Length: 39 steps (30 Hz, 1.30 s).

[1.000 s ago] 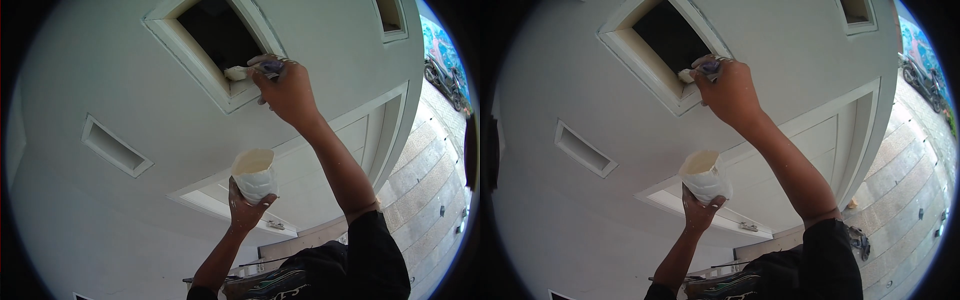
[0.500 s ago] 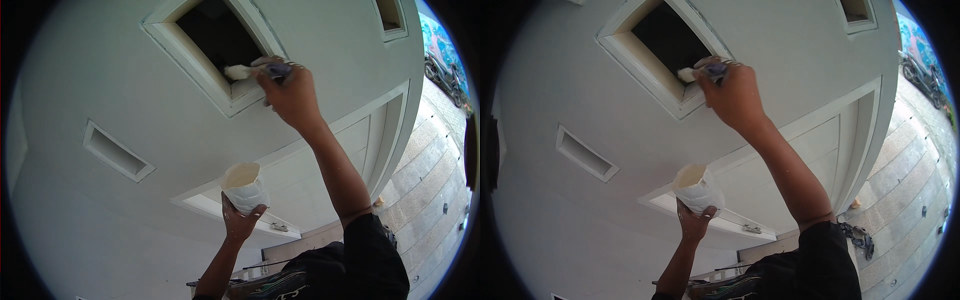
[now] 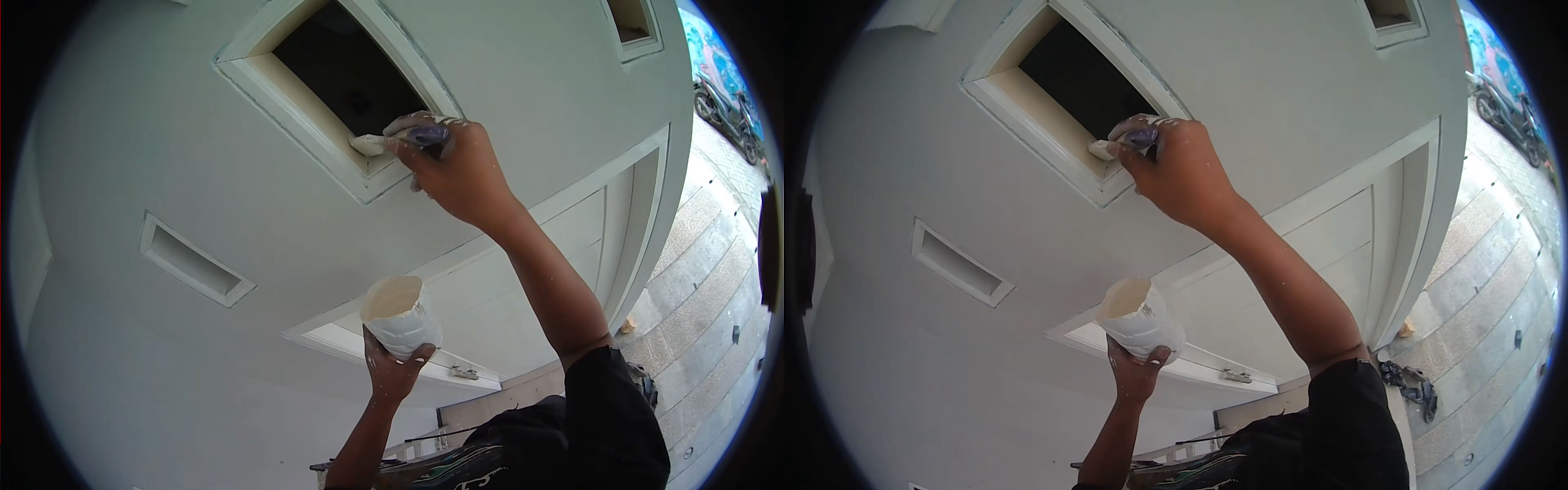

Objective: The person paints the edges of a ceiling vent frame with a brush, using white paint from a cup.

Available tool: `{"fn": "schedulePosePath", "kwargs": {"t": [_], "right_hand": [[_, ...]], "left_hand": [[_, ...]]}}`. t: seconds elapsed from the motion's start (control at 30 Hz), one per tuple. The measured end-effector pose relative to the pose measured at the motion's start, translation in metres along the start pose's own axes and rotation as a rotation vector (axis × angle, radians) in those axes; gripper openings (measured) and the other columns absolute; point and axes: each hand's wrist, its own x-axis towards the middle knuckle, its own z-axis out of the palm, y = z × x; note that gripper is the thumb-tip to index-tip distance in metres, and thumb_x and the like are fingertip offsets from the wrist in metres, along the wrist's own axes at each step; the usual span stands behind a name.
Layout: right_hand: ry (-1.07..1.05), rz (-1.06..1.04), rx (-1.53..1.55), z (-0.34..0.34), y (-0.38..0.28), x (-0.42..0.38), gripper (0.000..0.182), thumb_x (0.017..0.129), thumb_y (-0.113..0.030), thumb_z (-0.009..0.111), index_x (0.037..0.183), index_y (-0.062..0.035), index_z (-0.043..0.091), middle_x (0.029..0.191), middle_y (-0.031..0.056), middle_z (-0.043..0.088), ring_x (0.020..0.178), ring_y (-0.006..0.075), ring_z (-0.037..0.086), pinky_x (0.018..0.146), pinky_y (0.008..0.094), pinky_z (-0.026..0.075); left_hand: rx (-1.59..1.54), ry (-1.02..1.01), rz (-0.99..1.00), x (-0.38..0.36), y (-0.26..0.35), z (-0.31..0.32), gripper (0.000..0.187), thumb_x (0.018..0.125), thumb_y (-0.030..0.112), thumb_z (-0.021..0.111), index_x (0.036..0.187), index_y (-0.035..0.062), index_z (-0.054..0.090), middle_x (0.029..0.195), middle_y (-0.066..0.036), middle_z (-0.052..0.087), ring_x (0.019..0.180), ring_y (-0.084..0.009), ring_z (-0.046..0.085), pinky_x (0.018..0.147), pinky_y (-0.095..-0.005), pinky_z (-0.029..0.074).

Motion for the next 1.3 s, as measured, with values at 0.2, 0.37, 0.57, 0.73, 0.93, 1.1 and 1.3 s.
{"fn": "schedulePosePath", "kwargs": {"t": [0.2,0.37,0.57,0.73,0.93,1.1,1.3], "right_hand": [[-0.107,0.278,0.096,-0.04,-0.022,-0.001,0.022,0.099,-0.023,0.072,0.105,-0.0031,0.077,0.065,0.0046,0.066,0.054,0.0091,0.061,0.049,0.0261,0.049],[-0.107,0.092,0.033,-0.017,-0.004,0.002,0.026,0.099,-0.025,0.073,0.105,-0.0003,0.076,0.066,0.0045,0.067,0.055,0.0098,0.063,0.051,0.0269,0.05],[-0.19,0.323,0.097,-0.042,-0.021,0.002,0.026,0.098,-0.024,0.073,0.104,0.0011,0.076,0.066,0.0063,0.067,0.055,0.0122,0.063,0.056,0.0292,0.051],[-0.136,0.137,0.077,-0.013,-0.008,0.003,0.027,0.099,-0.025,0.072,0.102,0.0012,0.076,0.065,0.0046,0.066,0.054,0.0113,0.061,0.054,0.0273,0.05],[-0.107,0.24,0.177,-0.037,-0.018,0.001,0.026,0.099,-0.025,0.071,0.104,0.0001,0.075,0.063,0.0056,0.064,0.055,0.0119,0.061,0.055,0.0284,0.05],[-0.087,0.04,0.055,-0.017,-0.002,0.003,0.029,0.1,-0.026,0.071,0.103,0.0024,0.074,0.069,0.0042,0.068,0.059,0.01,0.062,0.056,0.027,0.051],[-0.033,0.156,0.195,-0.03,-0.009,0.004,0.027,0.099,-0.025,0.073,0.105,0.0009,0.075,0.069,0.0059,0.067,0.057,0.0104,0.061,0.056,0.0283,0.051]], "left_hand": [[0.042,0.006,-0.051,-0.008,0.005,-0.001,0.1,0.068,0.019,0.094,0.145,-0.0006,0.034,0.135,-0.019,0.054,0.122,-0.0302,0.061,0.103,-0.0441,0.056],[0.042,-0.017,-0.042,-0.008,0.001,0.002,0.101,0.068,0.021,0.096,0.145,-0.0004,0.034,0.136,-0.019,0.053,0.123,-0.0303,0.061,0.103,-0.0439,0.056],[0.057,-0.027,-0.046,-0.016,0.001,0.006,0.101,0.069,0.023,0.096,0.145,-0.0003,0.034,0.135,-0.019,0.055,0.122,-0.0304,0.062,0.103,-0.0437,0.055],[0.061,-0.029,-0.109,-0.022,-0.006,0.011,0.101,0.069,0.024,0.097,0.145,-0.0005,0.035,0.134,-0.02,0.056,0.122,-0.0307,0.062,0.102,-0.0436,0.055],[0.12,-0.008,-0.09,-0.026,-0.009,0.01,0.1,0.069,0.026,0.096,0.144,-0.0014,0.036,0.133,-0.02,0.056,0.12,-0.0315,0.062,0.102,-0.0435,0.055],[0.111,0.002,-0.094,-0.026,-0.014,0.009,0.098,0.07,0.024,0.095,0.144,-0.0018,0.036,0.132,-0.021,0.056,0.119,-0.0319,0.063,0.101,-0.0444,0.055],[0.15,-0.006,-0.097,-0.027,-0.018,0.002,0.096,0.07,0.021,0.095,0.143,-0.0017,0.038,0.131,-0.02,0.057,0.118,-0.0305,0.062,0.1,-0.0434,0.054]]}}
